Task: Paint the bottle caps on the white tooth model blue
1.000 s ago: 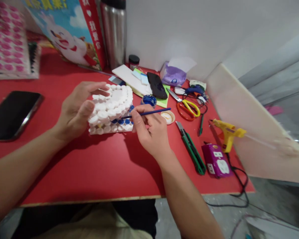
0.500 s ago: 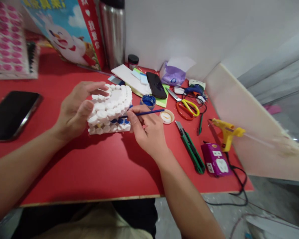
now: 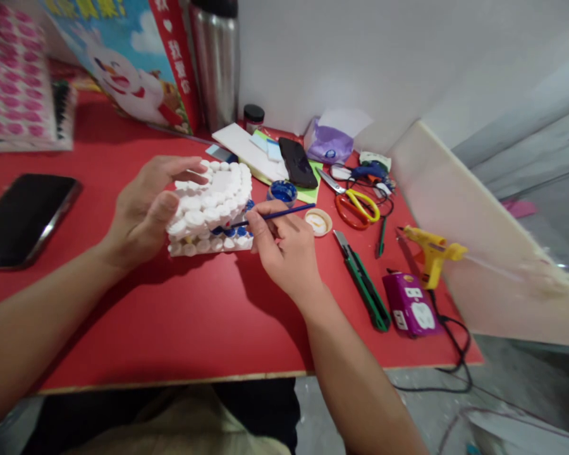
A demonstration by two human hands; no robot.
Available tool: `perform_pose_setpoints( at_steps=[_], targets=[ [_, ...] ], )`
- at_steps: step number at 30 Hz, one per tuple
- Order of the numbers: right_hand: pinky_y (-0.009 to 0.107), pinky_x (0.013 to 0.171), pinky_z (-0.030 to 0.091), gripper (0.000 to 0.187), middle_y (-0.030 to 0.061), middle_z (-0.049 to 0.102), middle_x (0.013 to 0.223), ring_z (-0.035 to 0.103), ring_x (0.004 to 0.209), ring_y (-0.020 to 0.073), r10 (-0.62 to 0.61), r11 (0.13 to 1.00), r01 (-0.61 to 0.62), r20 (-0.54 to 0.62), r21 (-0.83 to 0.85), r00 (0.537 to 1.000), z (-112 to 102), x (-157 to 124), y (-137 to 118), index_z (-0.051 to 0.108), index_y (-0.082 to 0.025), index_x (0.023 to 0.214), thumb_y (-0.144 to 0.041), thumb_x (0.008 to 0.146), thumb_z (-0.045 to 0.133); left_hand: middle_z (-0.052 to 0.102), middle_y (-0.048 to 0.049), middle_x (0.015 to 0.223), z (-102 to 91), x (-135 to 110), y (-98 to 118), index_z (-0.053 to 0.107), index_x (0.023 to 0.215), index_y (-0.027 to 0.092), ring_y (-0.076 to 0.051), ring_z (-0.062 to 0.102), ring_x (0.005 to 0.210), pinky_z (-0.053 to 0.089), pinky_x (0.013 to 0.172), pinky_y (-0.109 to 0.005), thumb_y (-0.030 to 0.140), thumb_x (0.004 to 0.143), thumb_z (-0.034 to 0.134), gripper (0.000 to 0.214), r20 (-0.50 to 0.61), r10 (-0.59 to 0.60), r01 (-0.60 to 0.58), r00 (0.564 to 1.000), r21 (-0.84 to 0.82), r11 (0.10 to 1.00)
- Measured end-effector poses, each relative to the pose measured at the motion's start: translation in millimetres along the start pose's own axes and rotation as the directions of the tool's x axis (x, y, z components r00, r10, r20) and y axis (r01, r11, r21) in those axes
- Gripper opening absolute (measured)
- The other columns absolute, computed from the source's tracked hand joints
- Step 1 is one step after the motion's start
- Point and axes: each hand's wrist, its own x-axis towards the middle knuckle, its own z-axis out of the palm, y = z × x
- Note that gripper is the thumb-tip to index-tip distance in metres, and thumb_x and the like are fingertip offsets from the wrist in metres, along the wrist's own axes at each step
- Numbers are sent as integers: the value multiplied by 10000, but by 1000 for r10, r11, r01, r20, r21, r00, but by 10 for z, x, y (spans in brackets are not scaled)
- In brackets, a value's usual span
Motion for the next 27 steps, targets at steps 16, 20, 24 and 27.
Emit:
perform_pose_setpoints(
  at_steps=[16,20,24,27],
  targets=[
    [245,598,555,81,3,790,845,725,635,105,-186,978,187,22,-90,982,56,4,-69,706,-206,976,-172,1032,658,667,-101,1392,-12,-1,24,620,1448,273,-262,717,1160,568,1058,-467,598,1102,443,507,24,-42,42,999,18,999],
    [248,645,570,89,11,795,863,744,680,111,-195,974,194,3,-114,981,52,9,-64,711,-200,962,-167,1031,664,658,-91,1397,-20,2,46,613,1463,275,-258,709,1178,565,1062,-445,583,1106,439,502,39,-53,52,998,17,998],
    [242,595,554,100,-6,778,823,715,615,98,-198,977,199,19,-80,980,46,2,-64,713,-202,959,-165,1033,655,660,-84,1394,-21,0,44,619,1458,260,-248,710,1166,563,1069,-429,576,1104,456,502,31,-57,57,998,5,998],
    [266,628,573,131,6,789,839,764,718,132,-181,977,181,7,-110,983,43,-4,-71,717,-210,934,-173,1038,647,679,-94,1374,-16,0,35,626,1449,254,-255,713,1157,576,1054,-446,589,1098,463,512,22,-37,37,999,13,999]
  ],
)
